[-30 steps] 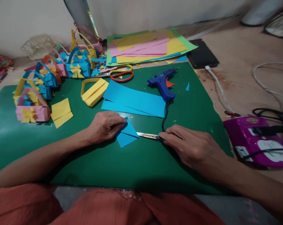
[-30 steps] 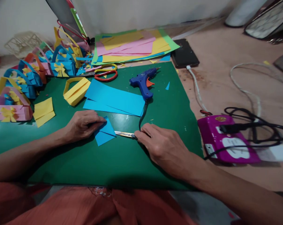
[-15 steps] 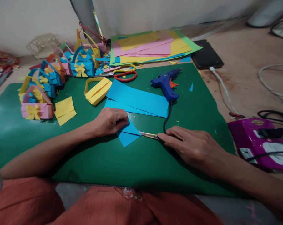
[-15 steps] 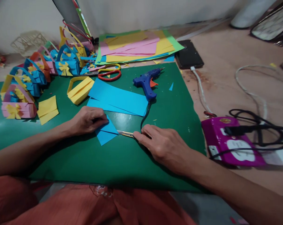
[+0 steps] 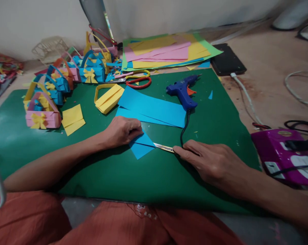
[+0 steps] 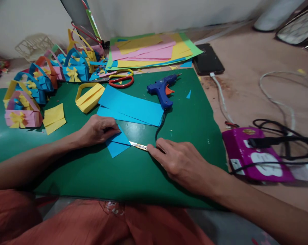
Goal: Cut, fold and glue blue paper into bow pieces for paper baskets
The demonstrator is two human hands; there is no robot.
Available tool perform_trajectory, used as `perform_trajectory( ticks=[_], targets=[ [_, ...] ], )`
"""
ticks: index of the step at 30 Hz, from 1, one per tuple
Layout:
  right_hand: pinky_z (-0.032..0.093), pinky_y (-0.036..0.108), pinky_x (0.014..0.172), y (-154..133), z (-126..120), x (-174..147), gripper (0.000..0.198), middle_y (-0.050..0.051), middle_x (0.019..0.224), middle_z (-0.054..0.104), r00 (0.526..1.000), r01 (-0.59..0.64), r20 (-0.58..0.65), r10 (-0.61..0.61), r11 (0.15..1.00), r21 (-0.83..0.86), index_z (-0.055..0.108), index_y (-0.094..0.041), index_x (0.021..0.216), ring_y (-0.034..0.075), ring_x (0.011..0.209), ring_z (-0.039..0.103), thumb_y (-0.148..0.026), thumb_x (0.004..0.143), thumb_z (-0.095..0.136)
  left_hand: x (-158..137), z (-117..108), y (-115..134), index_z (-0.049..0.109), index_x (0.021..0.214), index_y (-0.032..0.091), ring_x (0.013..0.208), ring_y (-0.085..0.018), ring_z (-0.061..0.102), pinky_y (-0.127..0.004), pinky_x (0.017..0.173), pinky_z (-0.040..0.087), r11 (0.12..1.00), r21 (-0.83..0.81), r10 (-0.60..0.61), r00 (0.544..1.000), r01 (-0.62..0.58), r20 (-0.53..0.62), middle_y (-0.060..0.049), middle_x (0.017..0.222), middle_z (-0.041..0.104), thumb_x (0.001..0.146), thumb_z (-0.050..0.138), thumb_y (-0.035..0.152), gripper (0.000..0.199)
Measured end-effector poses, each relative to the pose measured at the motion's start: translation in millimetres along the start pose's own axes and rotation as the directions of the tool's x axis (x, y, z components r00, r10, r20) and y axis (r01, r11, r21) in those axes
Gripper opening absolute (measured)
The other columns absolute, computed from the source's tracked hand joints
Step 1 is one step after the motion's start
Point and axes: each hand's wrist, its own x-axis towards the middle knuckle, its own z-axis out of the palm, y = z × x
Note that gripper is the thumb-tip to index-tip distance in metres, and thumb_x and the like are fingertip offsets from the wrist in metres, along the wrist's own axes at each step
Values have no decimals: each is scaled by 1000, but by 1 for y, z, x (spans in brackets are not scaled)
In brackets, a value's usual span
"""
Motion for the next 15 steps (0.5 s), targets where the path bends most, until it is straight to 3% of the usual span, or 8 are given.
perform_trajectory(
  ticks=[15],
  targets=[
    [28, 25, 48, -4, 0, -1, 31, 1, 72, 54, 997, -62, 37, 61, 997, 44, 55, -15, 108, 11, 52, 49, -4, 86, 34, 5, -2, 2, 67, 70, 13, 52, -8, 55, -19, 49, 37, 995, -36, -88, 995, 90, 54, -2, 62, 67, 79, 59, 20, 14]
  ],
)
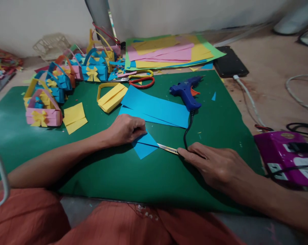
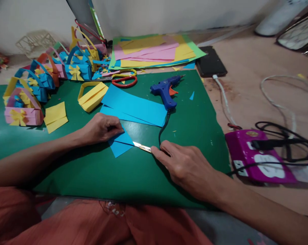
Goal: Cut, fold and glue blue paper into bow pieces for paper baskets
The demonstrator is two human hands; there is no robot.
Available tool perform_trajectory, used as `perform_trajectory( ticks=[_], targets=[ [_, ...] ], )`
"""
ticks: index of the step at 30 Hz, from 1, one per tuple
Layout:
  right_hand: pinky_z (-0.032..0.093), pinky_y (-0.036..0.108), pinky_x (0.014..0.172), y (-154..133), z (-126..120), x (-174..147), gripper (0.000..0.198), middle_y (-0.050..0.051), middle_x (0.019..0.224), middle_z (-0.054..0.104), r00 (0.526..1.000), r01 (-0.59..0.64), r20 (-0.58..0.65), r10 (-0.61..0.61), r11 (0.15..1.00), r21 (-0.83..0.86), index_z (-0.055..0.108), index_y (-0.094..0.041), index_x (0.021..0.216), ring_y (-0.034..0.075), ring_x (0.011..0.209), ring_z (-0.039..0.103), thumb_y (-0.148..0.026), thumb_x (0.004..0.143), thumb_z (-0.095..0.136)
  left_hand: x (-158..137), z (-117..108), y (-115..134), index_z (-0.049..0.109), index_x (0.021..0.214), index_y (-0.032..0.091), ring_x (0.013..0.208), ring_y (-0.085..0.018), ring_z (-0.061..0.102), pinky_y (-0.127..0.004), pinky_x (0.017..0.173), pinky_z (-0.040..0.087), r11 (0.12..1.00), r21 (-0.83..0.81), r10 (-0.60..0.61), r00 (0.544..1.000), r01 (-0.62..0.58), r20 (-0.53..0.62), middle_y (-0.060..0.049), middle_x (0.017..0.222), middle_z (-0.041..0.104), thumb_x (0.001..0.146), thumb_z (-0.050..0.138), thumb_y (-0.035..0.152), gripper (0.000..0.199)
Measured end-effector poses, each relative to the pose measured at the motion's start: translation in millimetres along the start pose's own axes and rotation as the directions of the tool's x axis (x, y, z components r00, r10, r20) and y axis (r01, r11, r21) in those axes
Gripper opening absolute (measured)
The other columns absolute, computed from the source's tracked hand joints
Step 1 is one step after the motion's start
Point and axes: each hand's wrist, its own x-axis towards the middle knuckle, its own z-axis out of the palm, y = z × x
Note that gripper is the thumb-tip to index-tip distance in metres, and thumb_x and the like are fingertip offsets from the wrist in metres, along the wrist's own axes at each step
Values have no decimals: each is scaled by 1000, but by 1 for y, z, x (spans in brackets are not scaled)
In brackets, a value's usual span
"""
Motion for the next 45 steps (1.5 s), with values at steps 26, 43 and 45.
perform_trajectory(
  ticks=[26, 43, 45],
  targets=[
    [19, 27, 46, -7, -2, 15, 30, 2, 66, 52, 992, -106, 70, 101, 992, 69, 62, -18, 99, 13, 47, 46, -13, 86, 35, 2, -2, 0, 67, 70, 13, 52, -9, 54, -20, 49, 34, 999, -14, -49, 999, 49, 23, -2, 59, 65, 78, 59, 20, 13],
    [18, 29, 47, -17, -7, 25, 31, 3, 68, 54, 964, -205, 192, 184, 974, 97, 65, -20, 95, 13, 49, 45, -13, 85, 37, 4, -4, 1, 67, 70, 13, 51, -8, 53, -19, 48, 33, 997, -23, -79, 996, 80, 36, -2, 58, 65, 77, 59, 20, 12],
    [19, 29, 47, -18, -6, 25, 31, 3, 67, 53, 966, -204, 185, 182, 973, 107, 65, -20, 96, 13, 49, 45, -13, 85, 37, 4, -4, 1, 67, 71, 13, 51, -9, 54, -20, 49, 34, 996, -25, -81, 996, 82, 42, -2, 59, 66, 77, 59, 20, 12]
  ],
)
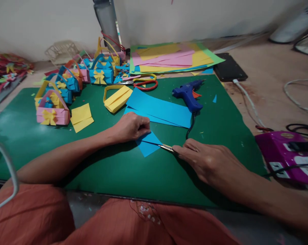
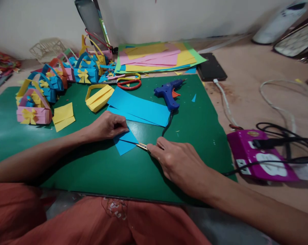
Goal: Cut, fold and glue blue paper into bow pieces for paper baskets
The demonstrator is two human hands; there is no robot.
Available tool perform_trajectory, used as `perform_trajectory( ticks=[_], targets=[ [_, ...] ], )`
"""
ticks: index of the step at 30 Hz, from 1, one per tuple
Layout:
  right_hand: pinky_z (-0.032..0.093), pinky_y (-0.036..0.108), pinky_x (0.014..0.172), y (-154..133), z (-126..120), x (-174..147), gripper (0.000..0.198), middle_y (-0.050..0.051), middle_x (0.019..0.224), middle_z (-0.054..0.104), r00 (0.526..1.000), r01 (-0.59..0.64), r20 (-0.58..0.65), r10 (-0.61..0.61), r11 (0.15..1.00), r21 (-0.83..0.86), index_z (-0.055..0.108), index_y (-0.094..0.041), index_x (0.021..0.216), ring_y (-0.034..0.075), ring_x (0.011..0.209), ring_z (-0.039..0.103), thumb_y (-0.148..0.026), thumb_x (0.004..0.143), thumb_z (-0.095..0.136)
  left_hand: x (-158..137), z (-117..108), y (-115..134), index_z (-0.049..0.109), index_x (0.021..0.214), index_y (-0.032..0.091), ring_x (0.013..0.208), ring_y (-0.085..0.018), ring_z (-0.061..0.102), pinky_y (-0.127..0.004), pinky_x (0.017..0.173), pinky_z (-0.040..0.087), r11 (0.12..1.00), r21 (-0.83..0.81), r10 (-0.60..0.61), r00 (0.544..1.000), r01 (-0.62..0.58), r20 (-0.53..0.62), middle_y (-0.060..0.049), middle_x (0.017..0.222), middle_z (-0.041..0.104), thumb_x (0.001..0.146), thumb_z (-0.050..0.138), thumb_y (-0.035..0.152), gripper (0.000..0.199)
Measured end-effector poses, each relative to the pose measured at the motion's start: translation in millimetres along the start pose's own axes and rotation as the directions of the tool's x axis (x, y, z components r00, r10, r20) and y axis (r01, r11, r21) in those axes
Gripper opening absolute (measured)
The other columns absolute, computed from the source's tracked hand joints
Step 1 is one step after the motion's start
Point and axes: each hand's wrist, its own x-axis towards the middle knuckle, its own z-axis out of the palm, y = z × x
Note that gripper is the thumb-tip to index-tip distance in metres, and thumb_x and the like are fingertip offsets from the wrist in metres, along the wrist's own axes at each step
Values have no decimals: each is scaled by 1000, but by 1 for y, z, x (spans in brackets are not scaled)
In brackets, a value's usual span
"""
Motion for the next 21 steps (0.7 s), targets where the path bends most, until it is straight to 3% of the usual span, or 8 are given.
perform_trajectory(
  ticks=[21],
  targets=[
    [15, 27, 47, -11, -1, 8, 30, 1, 63, 49, 1000, -1, -25, 0, 999, -52, 61, -21, 100, 12, 48, 39, -11, 83, 39, 0, 1, -1, 67, 70, 13, 51, -8, 53, -20, 48, 33, 999, 34, 13, 1000, -13, 5, -2, 59, 65, 78, 59, 21, 13]
  ],
)
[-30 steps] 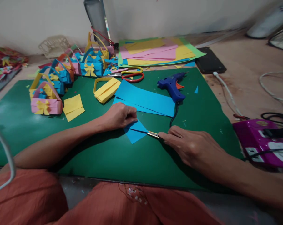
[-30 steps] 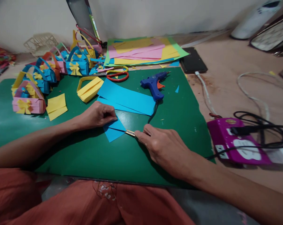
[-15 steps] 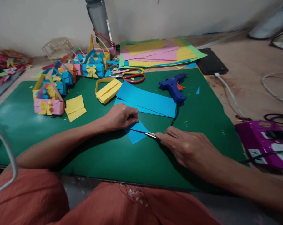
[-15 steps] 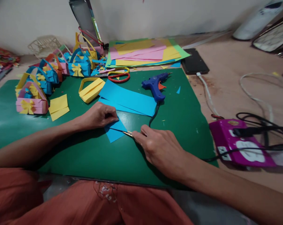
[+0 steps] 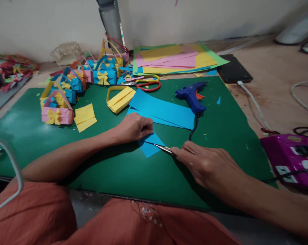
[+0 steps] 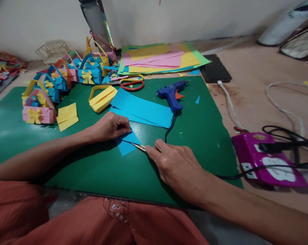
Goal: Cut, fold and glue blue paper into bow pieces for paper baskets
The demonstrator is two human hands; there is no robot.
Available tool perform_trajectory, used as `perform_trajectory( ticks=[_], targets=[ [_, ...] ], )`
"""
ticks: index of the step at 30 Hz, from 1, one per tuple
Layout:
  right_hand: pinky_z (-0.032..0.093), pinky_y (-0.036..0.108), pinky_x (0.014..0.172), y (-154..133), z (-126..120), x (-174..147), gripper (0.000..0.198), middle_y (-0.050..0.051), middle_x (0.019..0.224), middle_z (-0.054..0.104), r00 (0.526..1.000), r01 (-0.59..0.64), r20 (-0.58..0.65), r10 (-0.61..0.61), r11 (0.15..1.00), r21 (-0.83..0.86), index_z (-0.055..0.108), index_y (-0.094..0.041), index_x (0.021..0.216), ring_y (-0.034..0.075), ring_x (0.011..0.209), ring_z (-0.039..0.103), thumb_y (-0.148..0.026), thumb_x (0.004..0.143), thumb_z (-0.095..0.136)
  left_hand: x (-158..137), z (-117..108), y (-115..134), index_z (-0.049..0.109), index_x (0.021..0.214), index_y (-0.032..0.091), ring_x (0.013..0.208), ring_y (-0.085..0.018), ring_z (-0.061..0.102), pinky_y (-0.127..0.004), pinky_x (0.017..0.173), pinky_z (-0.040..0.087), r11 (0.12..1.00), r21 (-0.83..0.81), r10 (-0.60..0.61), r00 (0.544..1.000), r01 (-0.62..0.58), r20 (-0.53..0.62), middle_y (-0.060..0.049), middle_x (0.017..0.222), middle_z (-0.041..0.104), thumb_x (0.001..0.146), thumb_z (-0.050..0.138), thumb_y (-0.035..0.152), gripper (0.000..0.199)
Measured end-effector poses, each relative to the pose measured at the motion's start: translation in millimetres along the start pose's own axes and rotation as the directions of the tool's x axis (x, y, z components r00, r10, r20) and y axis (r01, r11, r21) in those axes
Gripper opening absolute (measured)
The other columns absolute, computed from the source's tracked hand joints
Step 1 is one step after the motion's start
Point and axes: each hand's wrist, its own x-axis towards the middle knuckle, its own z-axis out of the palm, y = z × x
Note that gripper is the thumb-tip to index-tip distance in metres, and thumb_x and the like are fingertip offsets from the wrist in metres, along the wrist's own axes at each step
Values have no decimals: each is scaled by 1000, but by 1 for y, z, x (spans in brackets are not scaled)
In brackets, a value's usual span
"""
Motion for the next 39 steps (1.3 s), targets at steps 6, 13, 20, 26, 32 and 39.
perform_trajectory(
  ticks=[6, 13, 20, 26, 32, 39],
  targets=[
    [12, 28, 48, -3, 3, 5, 30, 2, 66, 52, 1000, 12, 8, -12, 1000, -23, 62, -19, 99, 12, 49, 38, -12, 84, 38, 0, 0, 1, 66, 70, 13, 51, -9, 53, -21, 48, 33, 1000, 25, -5, 1000, 5, -8, -3, 59, 66, 78, 59, 20, 13],
    [12, 29, 48, -6, 3, 8, 29, 2, 67, 52, 1000, 7, 17, -7, 1000, -22, 63, -19, 101, 11, 50, 39, -12, 85, 40, 0, -1, 1, 67, 70, 14, 50, -8, 52, -21, 48, 32, 999, 38, 0, 1000, 0, -4, -2, 59, 65, 78, 58, 21, 14],
    [11, 29, 48, -12, 3, 15, 26, 2, 66, 53, 1000, 24, -9, -25, 998, -59, 62, -18, 96, 11, 49, 38, -12, 87, 38, 1, -2, 5, 69, 72, 15, 51, -11, 52, -24, 48, 29, 987, 151, -58, 998, 57, 2, -3, 59, 66, 78, 59, 25, 16],
    [9, 29, 47, -17, 3, 20, 18, 4, 70, 58, 1000, 8, 19, -7, 998, -68, 57, -16, 80, 12, 49, 41, -9, 84, 41, 2, -5, 9, 71, 72, 15, 50, -11, 50, -24, 48, 26, 975, 207, -89, 996, 86, 6, -4, 58, 65, 76, 60, 25, 15],
    [8, 29, 48, -20, 2, 23, 18, 4, 73, 60, 997, -17, 68, 21, 998, -54, 59, -16, 84, 12, 51, 44, -9, 84, 43, 2, -5, 9, 71, 72, 15, 50, -11, 49, -24, 48, 25, 978, 194, -84, 996, 82, 3, -4, 58, 65, 76, 60, 25, 15],
    [8, 30, 48, -22, 4, 31, 17, 4, 75, 61, 998, -4, 66, 7, 999, -39, 59, -17, 85, 12, 52, 45, -10, 85, 43, 3, -5, 10, 72, 74, 15, 50, -10, 49, -23, 48, 24, 976, 194, -101, 995, 96, 15, -4, 58, 65, 76, 59, 26, 16]
  ],
)
